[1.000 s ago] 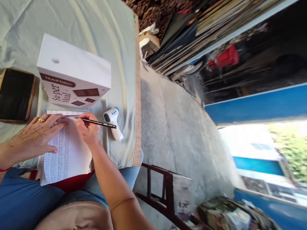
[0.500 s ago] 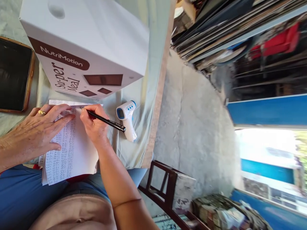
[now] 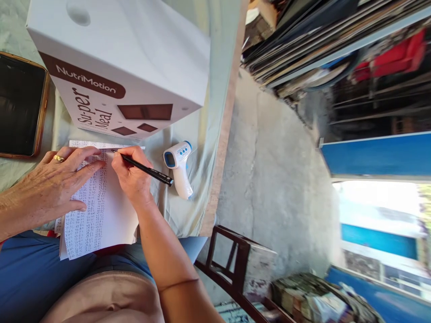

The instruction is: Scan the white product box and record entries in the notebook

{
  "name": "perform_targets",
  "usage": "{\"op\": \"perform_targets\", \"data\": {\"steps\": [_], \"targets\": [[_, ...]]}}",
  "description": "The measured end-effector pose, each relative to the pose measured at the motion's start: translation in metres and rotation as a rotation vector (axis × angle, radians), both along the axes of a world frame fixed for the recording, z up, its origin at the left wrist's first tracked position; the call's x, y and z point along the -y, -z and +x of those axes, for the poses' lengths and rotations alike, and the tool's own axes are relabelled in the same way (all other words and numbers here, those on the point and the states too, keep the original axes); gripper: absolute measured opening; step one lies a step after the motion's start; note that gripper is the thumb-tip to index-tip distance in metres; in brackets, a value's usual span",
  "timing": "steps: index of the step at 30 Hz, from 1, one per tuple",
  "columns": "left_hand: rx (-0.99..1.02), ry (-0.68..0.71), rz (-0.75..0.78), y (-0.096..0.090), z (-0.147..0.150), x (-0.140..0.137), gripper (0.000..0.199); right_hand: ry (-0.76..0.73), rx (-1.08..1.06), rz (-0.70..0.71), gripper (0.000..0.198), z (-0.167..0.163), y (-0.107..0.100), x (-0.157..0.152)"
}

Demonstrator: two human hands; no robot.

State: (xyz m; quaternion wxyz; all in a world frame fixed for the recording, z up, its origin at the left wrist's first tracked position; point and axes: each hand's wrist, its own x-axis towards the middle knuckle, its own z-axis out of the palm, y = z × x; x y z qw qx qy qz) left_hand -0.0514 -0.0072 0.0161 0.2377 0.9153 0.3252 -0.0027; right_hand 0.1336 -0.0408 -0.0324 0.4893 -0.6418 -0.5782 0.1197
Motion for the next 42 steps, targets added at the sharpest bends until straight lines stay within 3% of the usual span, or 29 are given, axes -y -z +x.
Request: {"op": "perform_targets", "data": {"steps": [25, 38, 42], "targets": [[-0.009, 0.026, -0.006, 0.0024, -0.0003, -0.0019, 0.074, -0.052, -0.008, -0.089, 0.016, 0.0064, 0.0061, 0.002], [0.004, 0.038, -0.011, 0.0032, 0.0009, -0.0025, 0.074, -0.031, 0.067, 0.012, 0.019, 0.0064, 0.0047, 0.0008], [0.011, 0.018, -0.016, 0.0041, 0.0016, -0.0023, 0.075, -0.02, 0.076, -0.054, 0.017, 0.0082, 0.0082, 0.0014]]}}
